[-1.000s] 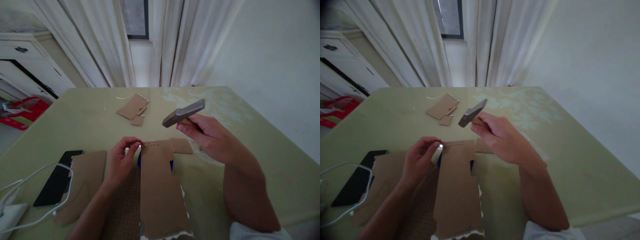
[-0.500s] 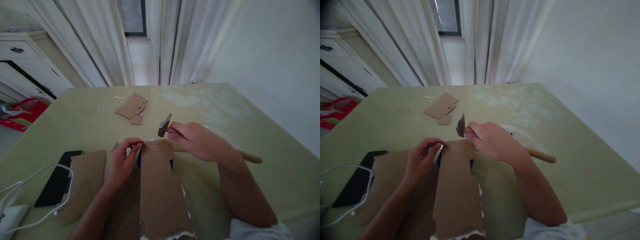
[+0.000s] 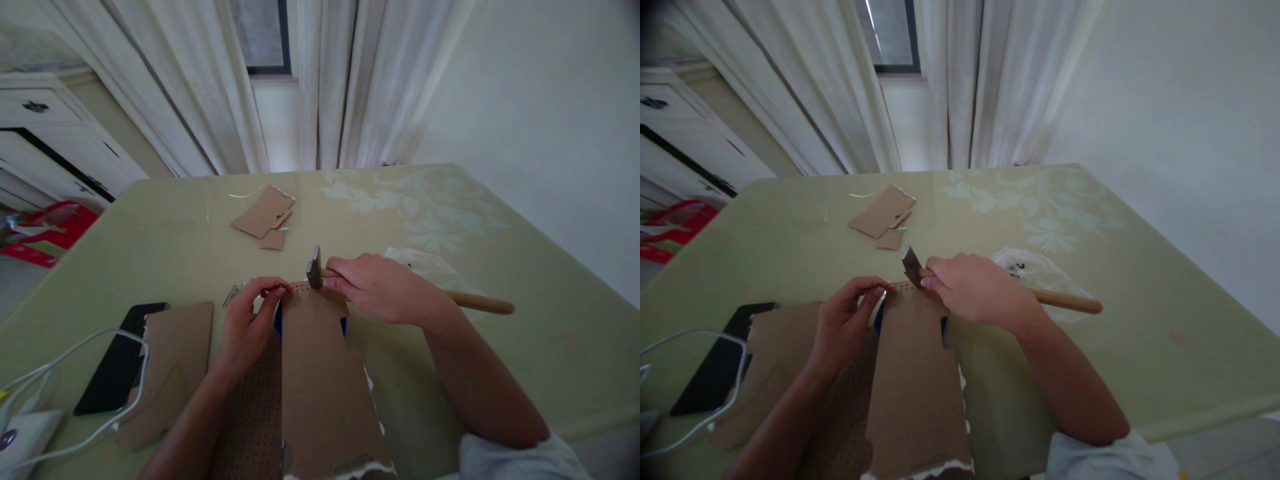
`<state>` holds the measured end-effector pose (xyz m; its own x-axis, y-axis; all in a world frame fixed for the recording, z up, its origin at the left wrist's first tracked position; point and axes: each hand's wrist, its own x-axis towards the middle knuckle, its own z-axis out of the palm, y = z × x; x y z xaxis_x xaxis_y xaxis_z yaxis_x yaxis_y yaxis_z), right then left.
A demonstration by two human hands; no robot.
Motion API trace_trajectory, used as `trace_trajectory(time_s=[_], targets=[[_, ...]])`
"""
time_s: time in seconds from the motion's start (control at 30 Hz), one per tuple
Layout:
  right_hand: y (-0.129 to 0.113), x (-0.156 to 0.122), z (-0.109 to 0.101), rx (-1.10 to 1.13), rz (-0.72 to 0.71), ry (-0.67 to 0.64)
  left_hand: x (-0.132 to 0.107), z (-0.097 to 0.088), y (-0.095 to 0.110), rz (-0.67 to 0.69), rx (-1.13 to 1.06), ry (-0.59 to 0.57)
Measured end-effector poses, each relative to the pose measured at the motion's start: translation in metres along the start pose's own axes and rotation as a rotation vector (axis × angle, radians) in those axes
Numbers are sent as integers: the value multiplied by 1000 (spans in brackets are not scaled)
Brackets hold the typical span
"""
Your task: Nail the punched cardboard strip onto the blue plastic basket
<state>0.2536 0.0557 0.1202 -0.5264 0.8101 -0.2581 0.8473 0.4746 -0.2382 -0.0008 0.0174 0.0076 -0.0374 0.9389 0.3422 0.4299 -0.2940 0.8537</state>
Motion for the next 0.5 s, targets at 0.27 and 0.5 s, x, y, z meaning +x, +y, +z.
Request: trace_trajectory(time_s=[0.27,0.5], targets=[[0,0,2,-17,-2,4,0,0,-1,18,2,-1],[-2,-1,2,-11,3,-2,1,2,0,15,0,10]])
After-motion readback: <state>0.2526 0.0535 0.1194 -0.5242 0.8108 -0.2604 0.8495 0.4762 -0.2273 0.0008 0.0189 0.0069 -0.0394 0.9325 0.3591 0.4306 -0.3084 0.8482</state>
